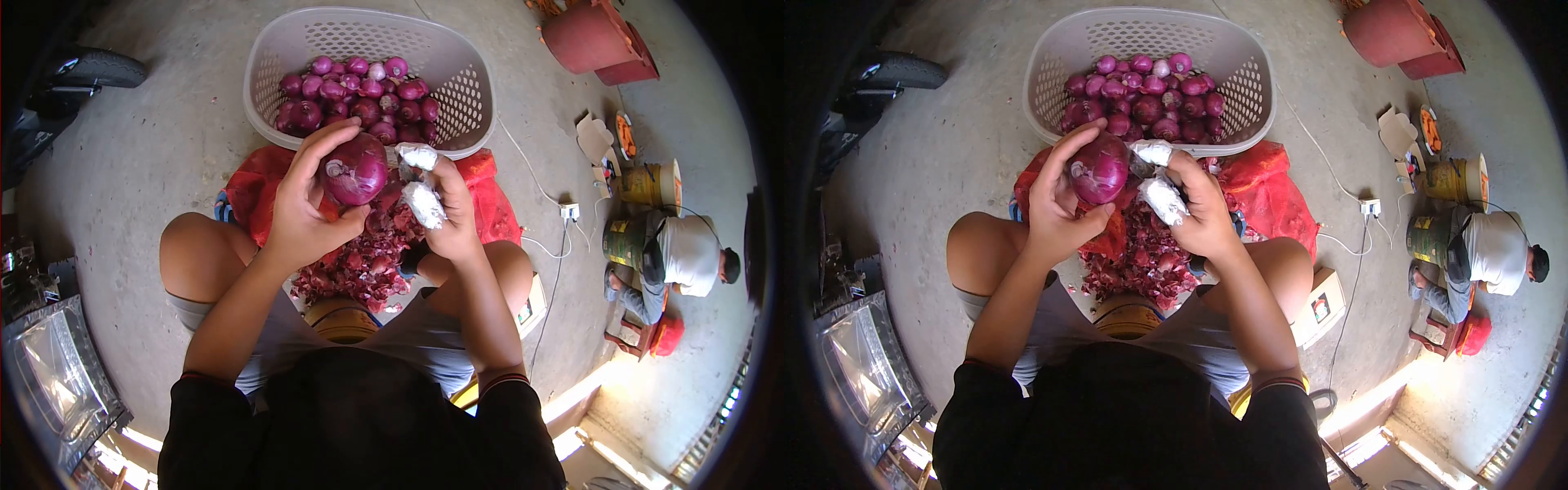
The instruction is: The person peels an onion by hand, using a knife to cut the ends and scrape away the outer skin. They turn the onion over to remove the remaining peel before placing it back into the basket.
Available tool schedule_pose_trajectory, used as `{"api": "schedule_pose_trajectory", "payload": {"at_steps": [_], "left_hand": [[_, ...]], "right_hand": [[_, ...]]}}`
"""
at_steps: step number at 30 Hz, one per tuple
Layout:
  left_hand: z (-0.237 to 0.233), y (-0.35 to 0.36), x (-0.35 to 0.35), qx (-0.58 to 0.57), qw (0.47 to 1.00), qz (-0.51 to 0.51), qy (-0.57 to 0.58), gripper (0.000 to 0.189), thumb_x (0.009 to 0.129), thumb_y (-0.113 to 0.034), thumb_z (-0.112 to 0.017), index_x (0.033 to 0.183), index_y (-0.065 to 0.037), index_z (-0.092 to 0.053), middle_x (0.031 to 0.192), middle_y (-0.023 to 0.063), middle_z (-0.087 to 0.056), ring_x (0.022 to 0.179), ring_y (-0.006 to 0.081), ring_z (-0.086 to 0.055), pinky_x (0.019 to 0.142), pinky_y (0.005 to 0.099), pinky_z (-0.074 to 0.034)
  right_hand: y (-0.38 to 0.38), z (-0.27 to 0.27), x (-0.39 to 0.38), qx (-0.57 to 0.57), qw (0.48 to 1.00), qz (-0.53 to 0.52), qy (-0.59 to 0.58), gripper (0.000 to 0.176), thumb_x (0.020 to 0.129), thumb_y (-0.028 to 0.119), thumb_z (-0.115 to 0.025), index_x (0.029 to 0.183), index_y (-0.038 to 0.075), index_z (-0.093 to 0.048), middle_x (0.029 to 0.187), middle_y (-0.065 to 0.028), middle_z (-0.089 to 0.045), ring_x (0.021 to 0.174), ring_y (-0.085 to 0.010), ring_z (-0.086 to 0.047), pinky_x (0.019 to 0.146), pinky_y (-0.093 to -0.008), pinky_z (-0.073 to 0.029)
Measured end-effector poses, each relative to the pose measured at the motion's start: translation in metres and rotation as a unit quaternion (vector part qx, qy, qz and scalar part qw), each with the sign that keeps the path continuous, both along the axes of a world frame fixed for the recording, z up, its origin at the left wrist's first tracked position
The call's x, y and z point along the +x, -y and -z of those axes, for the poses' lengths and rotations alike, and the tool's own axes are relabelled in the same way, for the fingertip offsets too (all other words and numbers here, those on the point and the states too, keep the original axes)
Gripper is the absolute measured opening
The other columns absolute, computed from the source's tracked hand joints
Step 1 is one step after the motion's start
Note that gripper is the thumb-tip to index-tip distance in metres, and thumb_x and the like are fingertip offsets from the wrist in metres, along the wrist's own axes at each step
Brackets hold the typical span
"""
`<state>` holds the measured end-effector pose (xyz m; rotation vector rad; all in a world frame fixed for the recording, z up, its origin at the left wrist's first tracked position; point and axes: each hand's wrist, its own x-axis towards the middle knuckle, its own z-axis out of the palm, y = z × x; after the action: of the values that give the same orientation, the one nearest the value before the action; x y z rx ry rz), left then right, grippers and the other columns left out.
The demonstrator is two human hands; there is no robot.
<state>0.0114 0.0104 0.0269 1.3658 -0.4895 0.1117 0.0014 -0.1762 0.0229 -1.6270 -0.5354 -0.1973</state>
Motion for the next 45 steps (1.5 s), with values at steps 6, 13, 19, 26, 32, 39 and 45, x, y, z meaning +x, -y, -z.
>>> {"api": "schedule_pose_trajectory", "payload": {"at_steps": [6, 13, 19, 26, 32, 39, 45], "left_hand": [[0.000, 0.000, 0.001, -0.001, 1.000, 0.002, -0.004, 0.074, 0.061, 0.012, -0.062, 0.131, -0.001, -0.042, 0.137, 0.0128, -0.039, 0.127, 0.0213, -0.039, 0.103, 0.0332, -0.037], [-0.002, 0.000, -0.005, -0.107, 0.983, 0.085, -0.124, 0.073, 0.069, 0.012, -0.063, 0.135, 0.003, -0.035, 0.137, 0.0131, -0.039, 0.122, 0.0179, -0.045, 0.101, 0.0322, -0.039], [-0.003, 0.000, -0.005, -0.123, 0.980, 0.090, -0.129, 0.073, 0.069, 0.013, -0.063, 0.136, 0.003, -0.034, 0.137, 0.0133, -0.039, 0.121, 0.0172, -0.045, 0.100, 0.0314, -0.039], [0.001, 0.003, -0.002, 0.002, 1.000, 0.013, -0.029, 0.072, 0.063, 0.010, -0.064, 0.131, -0.002, -0.043, 0.134, 0.0116, -0.044, 0.121, 0.0219, -0.046, 0.102, 0.0345, -0.037], [-0.010, 0.000, 0.001, 0.183, 0.976, -0.076, 0.094, 0.066, 0.059, 0.004, -0.067, 0.123, -0.005, -0.051, 0.127, 0.0127, -0.050, 0.118, 0.0286, -0.049, 0.098, 0.0368, -0.040], [-0.017, -0.003, 0.001, 0.245, 0.953, -0.109, 0.144, 0.064, 0.058, 0.005, -0.067, 0.120, -0.005, -0.054, 0.125, 0.0129, -0.050, 0.114, 0.0300, -0.051, 0.094, 0.0370, -0.043], [-0.017, -0.003, 0.001, 0.246, 0.952, -0.108, 0.146, 0.064, 0.058, 0.005, -0.066, 0.120, -0.005, -0.054, 0.125, 0.0128, -0.050, 0.113, 0.0299, -0.052, 0.093, 0.0370, -0.044]], "right_hand": [[0.006, -0.002, -0.006, -0.073, 0.987, -0.045, -0.137, 0.054, 0.085, 0.002, -0.059, 0.133, 0.005, -0.033, 0.083, -0.0055, -0.056, 0.071, -0.0093, -0.049, 0.065, -0.0237, -0.037], [-0.002, 0.000, -0.004, -0.037, 0.997, -0.038, -0.061, 0.052, 0.084, 0.005, -0.063, 0.129, 0.004, -0.037, 0.106, -0.0132, -0.062, 0.087, -0.0181, -0.062, 0.079, -0.0296, -0.046], [-0.002, 0.007, 0.002, -0.052, 0.998, -0.022, 0.001, 0.051, 0.084, 0.002, -0.061, 0.129, 0.003, -0.037, 0.118, -0.0142, -0.057, 0.092, -0.0197, -0.062, 0.084, -0.0305, -0.046], [0.007, -0.004, -0.003, -0.076, 0.994, -0.012, -0.080, 0.054, 0.082, 0.006, -0.063, 0.130, 0.004, -0.036, 0.089, -0.0118, -0.063, 0.078, -0.0181, -0.061, 0.076, -0.0286, -0.045], [0.012, -0.010, -0.005, -0.163, 0.980, -0.010, -0.110, 0.060, 0.080, 0.011, -0.066, 0.131, 0.005, -0.035, 0.066, -0.0105, -0.056, 0.060, -0.0229, -0.054, 0.062, -0.0300, -0.043], [0.011, 0.004, -0.002, -0.141, 0.986, -0.011, -0.083, 0.056, 0.078, 0.009, -0.065, 0.128, 0.005, -0.041, 0.069, -0.0107, -0.055, 0.061, -0.0232, -0.052, 0.062, -0.0301, -0.043], [0.006, -0.003, -0.001, -0.063, 0.992, -0.020, -0.107, 0.050, 0.079, 0.003, -0.062, 0.126, 0.005, -0.045, 0.087, -0.0114, -0.062, 0.077, -0.0197, -0.059, 0.074, -0.0282, -0.045]]}}
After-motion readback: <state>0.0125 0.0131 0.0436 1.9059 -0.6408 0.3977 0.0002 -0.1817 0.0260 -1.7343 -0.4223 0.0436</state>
